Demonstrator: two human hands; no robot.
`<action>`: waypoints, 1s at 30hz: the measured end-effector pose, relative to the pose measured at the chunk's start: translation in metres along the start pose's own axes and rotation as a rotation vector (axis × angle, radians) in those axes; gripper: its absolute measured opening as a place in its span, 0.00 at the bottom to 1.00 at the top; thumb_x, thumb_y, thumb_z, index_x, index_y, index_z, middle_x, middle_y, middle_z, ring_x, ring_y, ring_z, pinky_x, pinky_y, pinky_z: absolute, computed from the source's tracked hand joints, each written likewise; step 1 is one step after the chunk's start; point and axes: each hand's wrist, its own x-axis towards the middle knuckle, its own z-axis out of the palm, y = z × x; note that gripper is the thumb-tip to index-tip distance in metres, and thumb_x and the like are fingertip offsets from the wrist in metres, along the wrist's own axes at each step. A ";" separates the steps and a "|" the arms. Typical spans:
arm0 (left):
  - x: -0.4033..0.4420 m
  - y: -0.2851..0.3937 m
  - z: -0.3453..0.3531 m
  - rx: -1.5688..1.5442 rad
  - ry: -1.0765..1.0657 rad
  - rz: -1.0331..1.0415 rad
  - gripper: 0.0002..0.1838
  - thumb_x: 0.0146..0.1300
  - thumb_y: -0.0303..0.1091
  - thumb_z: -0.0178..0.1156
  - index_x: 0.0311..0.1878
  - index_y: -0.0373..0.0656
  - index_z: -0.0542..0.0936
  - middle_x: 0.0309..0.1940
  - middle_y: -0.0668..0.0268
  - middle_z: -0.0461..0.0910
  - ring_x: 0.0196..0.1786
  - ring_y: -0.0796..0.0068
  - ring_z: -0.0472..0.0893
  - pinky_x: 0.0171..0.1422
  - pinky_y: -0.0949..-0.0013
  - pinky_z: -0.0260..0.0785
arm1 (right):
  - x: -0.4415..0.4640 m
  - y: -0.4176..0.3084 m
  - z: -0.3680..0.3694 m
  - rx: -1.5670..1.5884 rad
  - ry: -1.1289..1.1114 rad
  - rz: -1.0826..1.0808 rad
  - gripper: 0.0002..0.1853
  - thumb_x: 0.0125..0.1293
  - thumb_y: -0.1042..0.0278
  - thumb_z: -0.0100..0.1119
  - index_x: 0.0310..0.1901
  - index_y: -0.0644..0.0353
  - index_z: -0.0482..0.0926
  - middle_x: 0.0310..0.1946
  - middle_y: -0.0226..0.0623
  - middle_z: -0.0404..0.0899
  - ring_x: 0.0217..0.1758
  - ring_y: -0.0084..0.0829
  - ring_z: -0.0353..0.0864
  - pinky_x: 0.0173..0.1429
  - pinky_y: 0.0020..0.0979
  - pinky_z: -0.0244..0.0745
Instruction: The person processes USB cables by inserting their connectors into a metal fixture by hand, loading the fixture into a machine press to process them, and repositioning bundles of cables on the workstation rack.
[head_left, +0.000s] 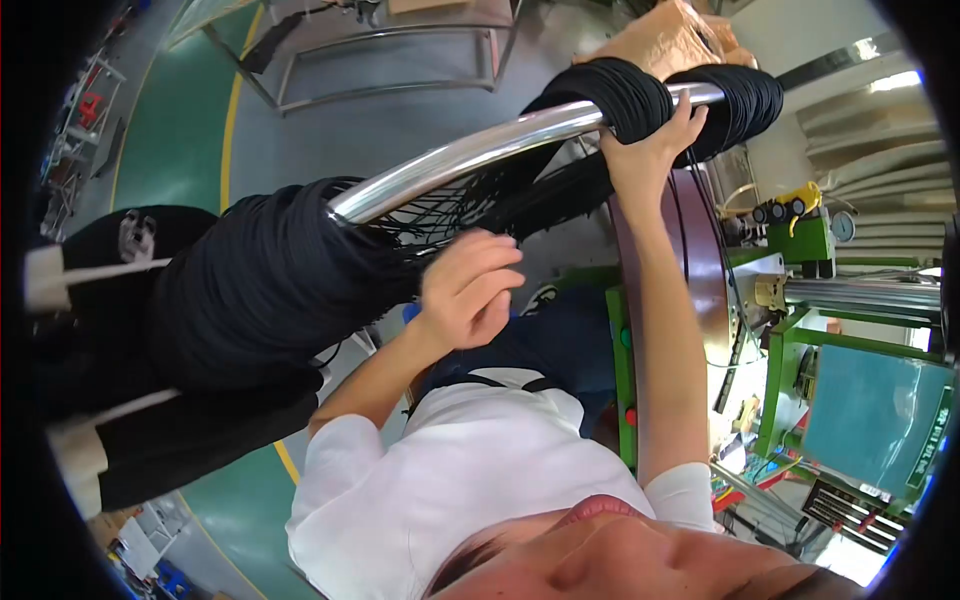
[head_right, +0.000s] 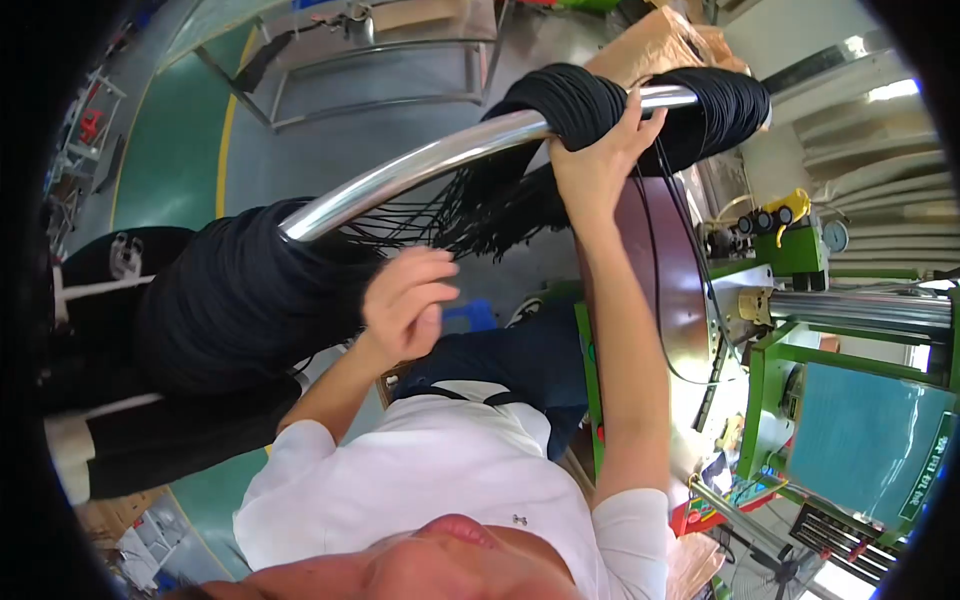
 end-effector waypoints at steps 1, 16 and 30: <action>-0.017 -0.030 0.034 -0.010 0.109 -0.114 0.14 0.54 0.27 0.57 0.45 0.38 0.77 0.48 0.56 0.79 0.54 0.57 0.77 0.58 0.63 0.67 | -0.006 0.003 -0.001 -0.019 -0.012 0.011 0.47 0.48 0.73 0.68 0.71 0.52 0.55 0.68 0.49 0.55 0.69 0.48 0.60 0.68 0.50 0.58; -0.242 -0.250 0.011 0.516 -0.319 -1.286 0.24 0.68 0.46 0.49 0.57 0.36 0.73 0.53 0.56 0.76 0.54 0.57 0.73 0.62 0.64 0.57 | -0.003 0.010 0.002 0.048 -0.159 0.092 0.45 0.45 0.79 0.65 0.67 0.60 0.53 0.58 0.51 0.59 0.62 0.51 0.64 0.66 0.43 0.61; -0.347 -0.283 0.057 0.011 -0.291 -1.227 0.38 0.71 0.63 0.36 0.53 0.33 0.79 0.45 0.59 0.82 0.45 0.63 0.78 0.51 0.66 0.68 | -0.001 0.006 0.003 0.012 -0.126 0.138 0.43 0.48 0.77 0.64 0.67 0.59 0.54 0.58 0.52 0.58 0.58 0.45 0.68 0.64 0.38 0.62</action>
